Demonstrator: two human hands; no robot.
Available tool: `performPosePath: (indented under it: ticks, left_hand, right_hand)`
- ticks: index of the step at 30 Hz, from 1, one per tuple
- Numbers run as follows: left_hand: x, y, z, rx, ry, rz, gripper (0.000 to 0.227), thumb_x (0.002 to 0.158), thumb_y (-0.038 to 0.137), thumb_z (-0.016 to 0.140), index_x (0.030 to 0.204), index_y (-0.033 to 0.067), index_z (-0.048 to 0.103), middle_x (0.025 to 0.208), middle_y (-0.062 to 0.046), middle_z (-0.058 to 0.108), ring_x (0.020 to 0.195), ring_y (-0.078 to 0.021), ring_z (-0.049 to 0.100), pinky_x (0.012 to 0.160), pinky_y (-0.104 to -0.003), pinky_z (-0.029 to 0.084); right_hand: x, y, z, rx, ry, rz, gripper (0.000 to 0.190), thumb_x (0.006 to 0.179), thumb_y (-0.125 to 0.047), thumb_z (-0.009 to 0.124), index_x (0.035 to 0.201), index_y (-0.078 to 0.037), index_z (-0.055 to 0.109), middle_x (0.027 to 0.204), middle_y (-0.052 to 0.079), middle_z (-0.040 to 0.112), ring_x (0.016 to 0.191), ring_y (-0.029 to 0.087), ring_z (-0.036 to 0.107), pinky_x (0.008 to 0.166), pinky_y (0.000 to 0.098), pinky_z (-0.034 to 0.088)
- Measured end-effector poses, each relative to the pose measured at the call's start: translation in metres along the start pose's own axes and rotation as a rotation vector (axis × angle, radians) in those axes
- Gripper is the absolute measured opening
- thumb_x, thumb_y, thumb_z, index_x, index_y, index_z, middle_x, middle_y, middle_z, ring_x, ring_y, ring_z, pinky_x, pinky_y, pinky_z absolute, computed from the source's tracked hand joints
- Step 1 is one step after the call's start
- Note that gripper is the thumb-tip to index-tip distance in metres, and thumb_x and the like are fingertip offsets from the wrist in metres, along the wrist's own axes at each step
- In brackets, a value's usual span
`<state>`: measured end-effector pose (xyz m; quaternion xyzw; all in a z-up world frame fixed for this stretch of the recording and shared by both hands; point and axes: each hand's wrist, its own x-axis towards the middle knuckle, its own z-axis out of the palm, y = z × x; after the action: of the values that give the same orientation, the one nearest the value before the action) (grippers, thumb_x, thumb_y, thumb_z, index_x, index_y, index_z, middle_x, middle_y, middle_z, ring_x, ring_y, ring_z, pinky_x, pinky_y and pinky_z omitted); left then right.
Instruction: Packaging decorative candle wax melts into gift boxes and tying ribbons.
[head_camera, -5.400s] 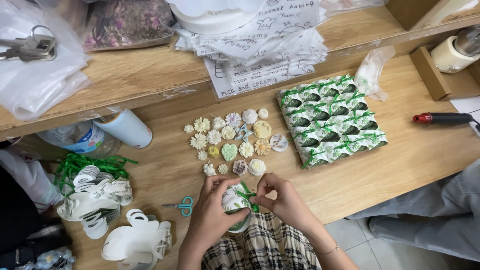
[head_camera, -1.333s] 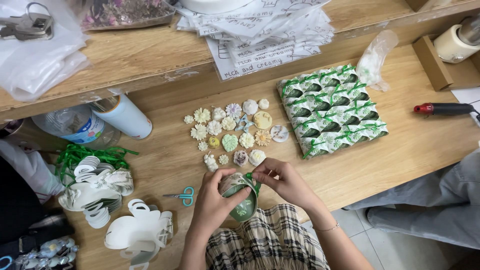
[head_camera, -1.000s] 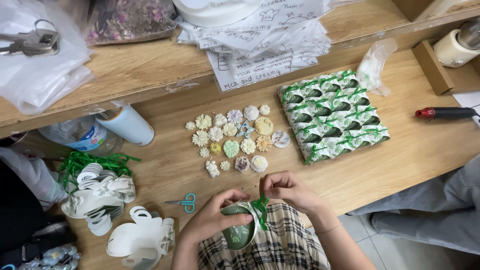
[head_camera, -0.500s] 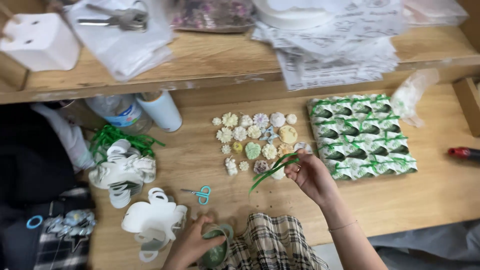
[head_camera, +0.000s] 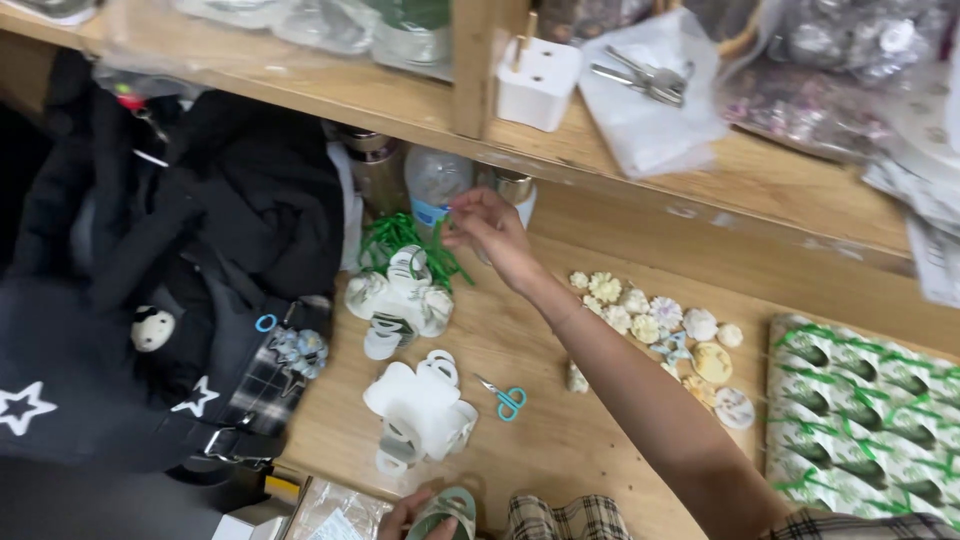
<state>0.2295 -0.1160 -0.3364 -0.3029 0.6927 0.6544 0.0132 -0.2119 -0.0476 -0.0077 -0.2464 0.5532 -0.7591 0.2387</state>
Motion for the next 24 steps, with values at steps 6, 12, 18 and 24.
performPosePath:
  ticks: [6, 12, 18, 24]
  left_hand:
    - [0.011, -0.032, -0.012, -0.157, 0.124, 0.207, 0.073, 0.067, 0.02, 0.094, 0.128, -0.0049, 0.062, 0.107, -0.022, 0.079, 0.101, -0.0297, 0.08, 0.094, -0.042, 0.061]
    - [-0.01, 0.044, -0.027, -0.349, 0.035, 0.218, 0.075, 0.073, 0.013, 0.089, 0.136, -0.0047, 0.052, 0.12, -0.024, 0.075, 0.115, -0.0313, 0.073, 0.102, -0.044, 0.053]
    - [-0.019, 0.269, -0.024, -0.401, -0.131, -0.036, 0.078, 0.075, 0.007, 0.077, 0.147, 0.0067, 0.047, 0.134, -0.018, 0.06, 0.127, -0.0264, 0.059, 0.108, -0.04, 0.045]
    - [-0.016, 0.38, 0.011, -0.106, -0.149, 0.127, 0.077, 0.069, 0.014, 0.083, 0.137, 0.0118, 0.047, 0.127, -0.007, 0.041, 0.12, -0.0226, 0.054, 0.092, -0.042, 0.059]
  right_hand:
    - [0.075, 0.044, 0.022, -0.124, 0.003, -0.136, 0.022, 0.099, -0.008, 0.061, 0.119, 0.0, 0.054, 0.107, 0.014, 0.073, 0.098, 0.02, 0.07, 0.091, 0.033, 0.055]
    - [0.078, 0.142, -0.037, -0.225, 0.017, 0.11, 0.027, 0.093, -0.008, 0.064, 0.118, -0.001, 0.058, 0.112, 0.011, 0.071, 0.111, 0.018, 0.068, 0.095, 0.0331, 0.055]
    - [-0.033, 0.071, -0.017, -0.847, 0.027, 0.189, 0.031, 0.092, -0.014, 0.07, 0.121, -0.005, 0.066, 0.111, 0.008, 0.072, 0.108, 0.017, 0.067, 0.094, 0.0311, 0.053]
    - [-0.198, -0.06, 0.034, -0.398, -0.096, 0.278, 0.04, 0.098, -0.029, 0.066, 0.132, -0.007, 0.063, 0.125, 0.006, 0.072, 0.119, 0.015, 0.067, 0.1, 0.0329, 0.056]
